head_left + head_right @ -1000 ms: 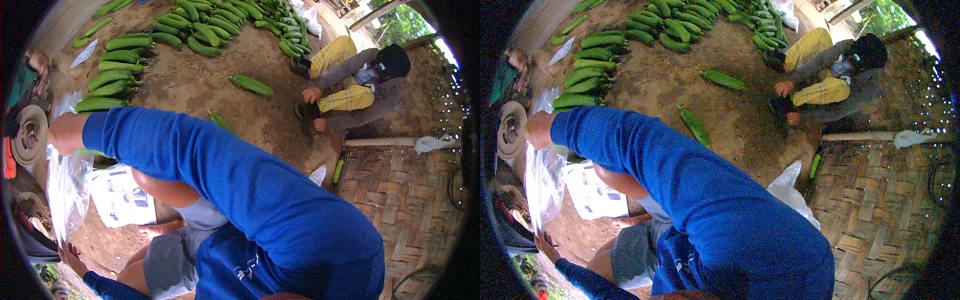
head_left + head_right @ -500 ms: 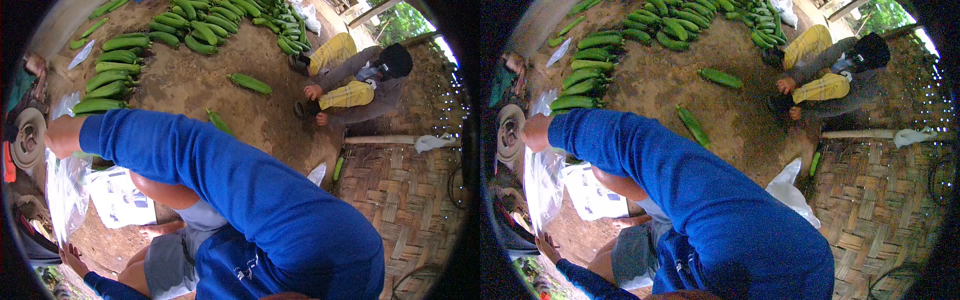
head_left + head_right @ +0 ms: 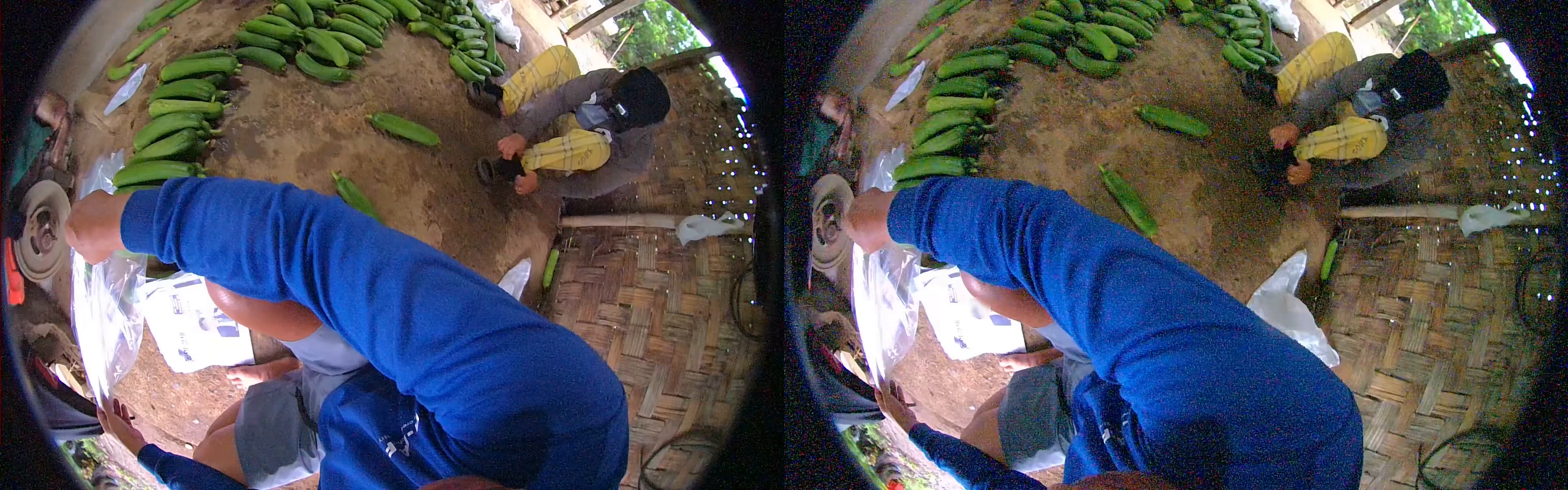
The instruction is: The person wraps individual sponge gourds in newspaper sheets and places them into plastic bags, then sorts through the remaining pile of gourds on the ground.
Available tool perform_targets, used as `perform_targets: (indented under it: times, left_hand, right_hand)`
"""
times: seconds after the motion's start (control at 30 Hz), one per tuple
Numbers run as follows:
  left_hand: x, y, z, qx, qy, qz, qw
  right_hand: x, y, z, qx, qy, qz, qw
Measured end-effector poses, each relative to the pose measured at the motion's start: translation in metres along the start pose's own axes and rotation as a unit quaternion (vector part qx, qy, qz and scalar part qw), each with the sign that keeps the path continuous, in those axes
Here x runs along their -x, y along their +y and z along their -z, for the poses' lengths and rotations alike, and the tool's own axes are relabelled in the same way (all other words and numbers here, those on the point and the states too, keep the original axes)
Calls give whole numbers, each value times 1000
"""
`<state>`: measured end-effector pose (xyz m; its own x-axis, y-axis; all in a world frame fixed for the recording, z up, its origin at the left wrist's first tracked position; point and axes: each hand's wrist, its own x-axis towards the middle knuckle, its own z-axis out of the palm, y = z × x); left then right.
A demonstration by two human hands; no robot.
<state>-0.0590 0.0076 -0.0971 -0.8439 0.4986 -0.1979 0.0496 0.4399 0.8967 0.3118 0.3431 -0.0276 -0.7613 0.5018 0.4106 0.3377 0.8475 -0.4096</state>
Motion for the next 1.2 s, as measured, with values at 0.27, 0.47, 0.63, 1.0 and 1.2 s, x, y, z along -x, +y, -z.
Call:
perform_targets:
  times: [0.27,0.47,0.63,1.0,1.2]
  left_hand:
    - [-1,-1,0,-7,-5,-3,1000]
    - [-6,-6,4,-1,-20,-18,1000]
    - [-1,-5,5,12,-39,-26,999]
    - [-1,-4,2,6,-19,-15,1000]
    - [-7,-7,4,0,-31,-11,999]
  right_hand:
    - [-3,1,-3,12,-5,9,1000]
    - [-4,2,-10,8,37,9,999]
    - [0,1,-1,-26,29,19,999]
    - [1,-5,6,-34,-9,-8,999]
    - [2,-7,14,-36,-28,-17,999]
